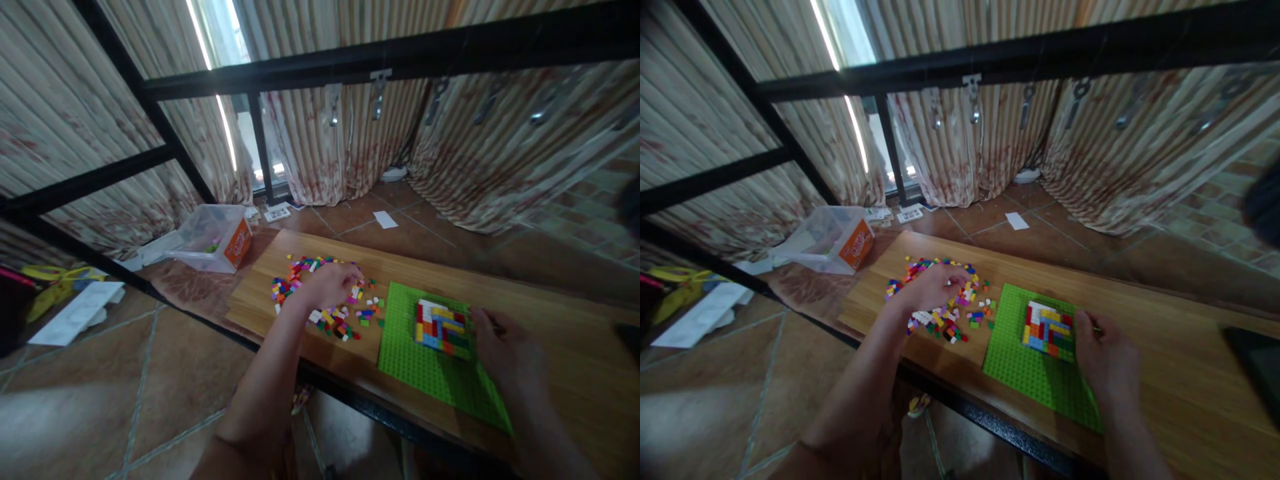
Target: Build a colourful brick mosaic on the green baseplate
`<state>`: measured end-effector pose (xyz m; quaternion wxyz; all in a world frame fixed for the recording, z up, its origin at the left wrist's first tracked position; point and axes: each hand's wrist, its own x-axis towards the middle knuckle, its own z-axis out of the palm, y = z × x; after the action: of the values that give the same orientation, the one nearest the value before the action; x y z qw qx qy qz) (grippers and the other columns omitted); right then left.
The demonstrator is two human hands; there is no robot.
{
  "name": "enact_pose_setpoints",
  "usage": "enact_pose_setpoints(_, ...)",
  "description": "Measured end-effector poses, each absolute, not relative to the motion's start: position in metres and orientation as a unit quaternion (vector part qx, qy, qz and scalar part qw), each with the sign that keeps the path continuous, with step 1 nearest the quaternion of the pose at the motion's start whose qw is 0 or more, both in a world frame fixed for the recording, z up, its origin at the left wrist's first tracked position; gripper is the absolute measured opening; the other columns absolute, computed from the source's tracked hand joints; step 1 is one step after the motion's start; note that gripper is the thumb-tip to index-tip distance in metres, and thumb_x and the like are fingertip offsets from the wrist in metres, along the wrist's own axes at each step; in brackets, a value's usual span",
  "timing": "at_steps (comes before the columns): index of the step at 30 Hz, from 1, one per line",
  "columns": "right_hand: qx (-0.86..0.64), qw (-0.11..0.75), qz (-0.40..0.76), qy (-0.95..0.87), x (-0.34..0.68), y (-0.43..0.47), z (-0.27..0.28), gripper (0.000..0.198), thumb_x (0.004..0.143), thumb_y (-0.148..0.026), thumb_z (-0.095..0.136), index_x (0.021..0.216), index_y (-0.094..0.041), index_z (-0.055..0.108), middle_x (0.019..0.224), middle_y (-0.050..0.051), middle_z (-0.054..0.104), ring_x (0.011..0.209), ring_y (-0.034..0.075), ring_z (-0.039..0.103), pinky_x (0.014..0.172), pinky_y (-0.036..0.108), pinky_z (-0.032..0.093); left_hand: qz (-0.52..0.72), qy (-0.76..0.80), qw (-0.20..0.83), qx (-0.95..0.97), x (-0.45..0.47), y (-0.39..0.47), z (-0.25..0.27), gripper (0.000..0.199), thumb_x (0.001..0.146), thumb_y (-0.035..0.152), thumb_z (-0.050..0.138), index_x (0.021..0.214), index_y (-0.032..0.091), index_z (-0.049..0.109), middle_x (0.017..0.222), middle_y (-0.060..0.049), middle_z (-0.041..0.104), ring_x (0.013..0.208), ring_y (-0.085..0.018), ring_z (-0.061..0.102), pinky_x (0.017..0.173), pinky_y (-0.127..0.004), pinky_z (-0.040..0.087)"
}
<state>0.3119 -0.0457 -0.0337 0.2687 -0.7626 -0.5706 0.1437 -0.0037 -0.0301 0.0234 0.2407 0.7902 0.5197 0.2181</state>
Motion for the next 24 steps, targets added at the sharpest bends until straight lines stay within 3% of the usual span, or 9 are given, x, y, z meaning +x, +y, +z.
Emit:
enact_pose_setpoints(7, -0.759, 0.274, 0.119, -0.579, 0.312, -0.044, -0.041, 0.043, 0.079, -0.057, 0.046, 0.086, -0.022, 0.07, 0.073, 0.012, 0.067, 0.065, 0.029, 0.061, 0.06, 0.04, 0.045, 0.093, 0.631, 0.284, 0.716, -0.084, -0.058, 0.042, 0.022, 0.059, 0.012, 0.061, 0.078, 0.017, 0.072, 0.067, 0.002, 0.065, 0.06, -0.013, 0.054, 0.053, -0.02, 0.037)
enact_pose_setpoints(12, -0.76, 0.28, 0.119, -0.575, 0.31, -0.043, -0.039, 0.04, 0.077, -0.055, 0.049, 0.086, -0.022, 0.07, 0.074, 0.011, 0.068, 0.065, 0.027, 0.061, 0.06, 0.039, 0.046, 0.003, 0.65, 0.249, 0.718, -0.069, -0.067, 0.036, 0.028, 0.052, 0.017, 0.074, 0.08, 0.023, 0.074, 0.073, 0.001, 0.067, 0.064, -0.015, 0.057, 0.057, -0.022, 0.04)
enact_pose_setpoints(17, -0.732, 0.288, 0.113, -0.607, 0.308, -0.043, -0.039, 0.039, 0.077, -0.052, 0.049, 0.086, -0.02, 0.07, 0.08, 0.01, 0.069, 0.068, 0.025, 0.062, 0.064, 0.038, 0.047, -0.019, 0.662, 0.202, 0.722, -0.057, -0.068, 0.027, 0.033, 0.051, 0.017, 0.074, 0.083, 0.023, 0.073, 0.08, -0.002, 0.069, 0.074, -0.02, 0.061, 0.064, -0.026, 0.042)
enact_pose_setpoints(24, -0.687, 0.318, 0.083, -0.648, 0.31, -0.042, -0.038, 0.035, 0.081, -0.046, 0.048, 0.084, -0.018, 0.07, 0.082, 0.009, 0.07, 0.064, 0.019, 0.061, 0.061, 0.031, 0.046, -0.018, 0.691, 0.191, 0.697, -0.054, -0.069, 0.027, 0.02, 0.054, 0.02, 0.072, 0.074, 0.023, 0.069, 0.076, -0.001, 0.066, 0.072, -0.019, 0.06, 0.06, -0.026, 0.038)
